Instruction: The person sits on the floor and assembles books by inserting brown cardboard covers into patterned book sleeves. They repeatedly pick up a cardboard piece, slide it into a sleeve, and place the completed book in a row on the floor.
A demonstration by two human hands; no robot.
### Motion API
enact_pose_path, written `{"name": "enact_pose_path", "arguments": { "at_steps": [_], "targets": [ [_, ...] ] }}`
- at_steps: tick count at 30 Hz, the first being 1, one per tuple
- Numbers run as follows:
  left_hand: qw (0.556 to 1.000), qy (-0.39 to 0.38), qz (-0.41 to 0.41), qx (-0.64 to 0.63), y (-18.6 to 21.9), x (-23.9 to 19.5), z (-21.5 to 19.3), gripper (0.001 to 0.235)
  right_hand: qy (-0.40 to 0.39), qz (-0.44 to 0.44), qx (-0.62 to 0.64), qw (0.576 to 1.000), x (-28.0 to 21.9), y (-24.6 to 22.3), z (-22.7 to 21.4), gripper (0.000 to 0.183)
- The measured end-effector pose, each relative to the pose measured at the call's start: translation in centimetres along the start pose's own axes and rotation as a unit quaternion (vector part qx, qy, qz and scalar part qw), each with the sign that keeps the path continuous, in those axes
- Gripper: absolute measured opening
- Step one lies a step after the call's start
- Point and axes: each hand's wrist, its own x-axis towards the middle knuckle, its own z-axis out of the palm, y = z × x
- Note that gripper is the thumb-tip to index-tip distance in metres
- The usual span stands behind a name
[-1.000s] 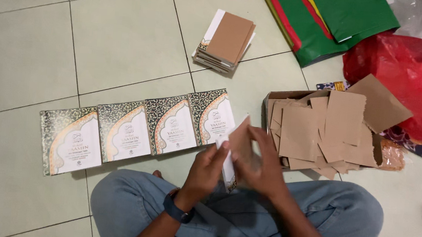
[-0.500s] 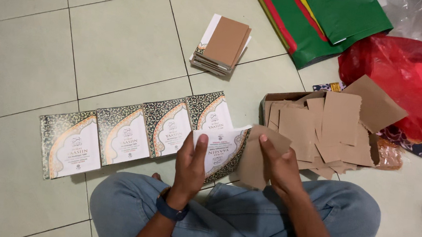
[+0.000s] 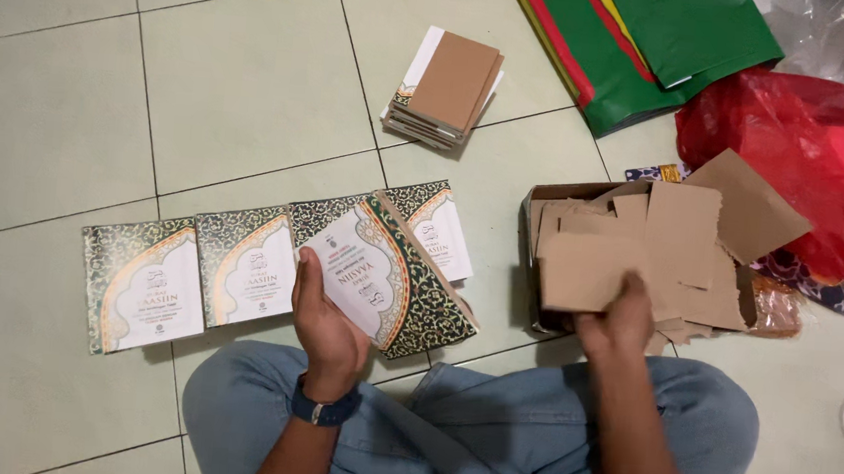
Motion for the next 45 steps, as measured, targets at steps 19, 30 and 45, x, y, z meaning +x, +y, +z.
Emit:
{"name": "enact_pose_path", "arguments": {
  "at_steps": [19,30,45],
  "targets": [
    [0.92,-0.298,-0.185,0.175,-1.3,-0.8,-0.8,0.029,-0.351,-0.095,-0.215,0.906,-7.0,-0.3,-0.5,0.053],
    [0.866,-0.372,0.044,0.332,-1.0,-1.6,-1.4,0.032,-0.417,-0.043,-0.237,0.876,-6.6,2.1,-0.8,0.048],
    [0.775,0.167,0.144,0.593,9.4,8.4,-11.6,0.029,-0.33,0.019,-0.392,0.859,-9.2,2.0,0.7,0.046]
  ]
}}
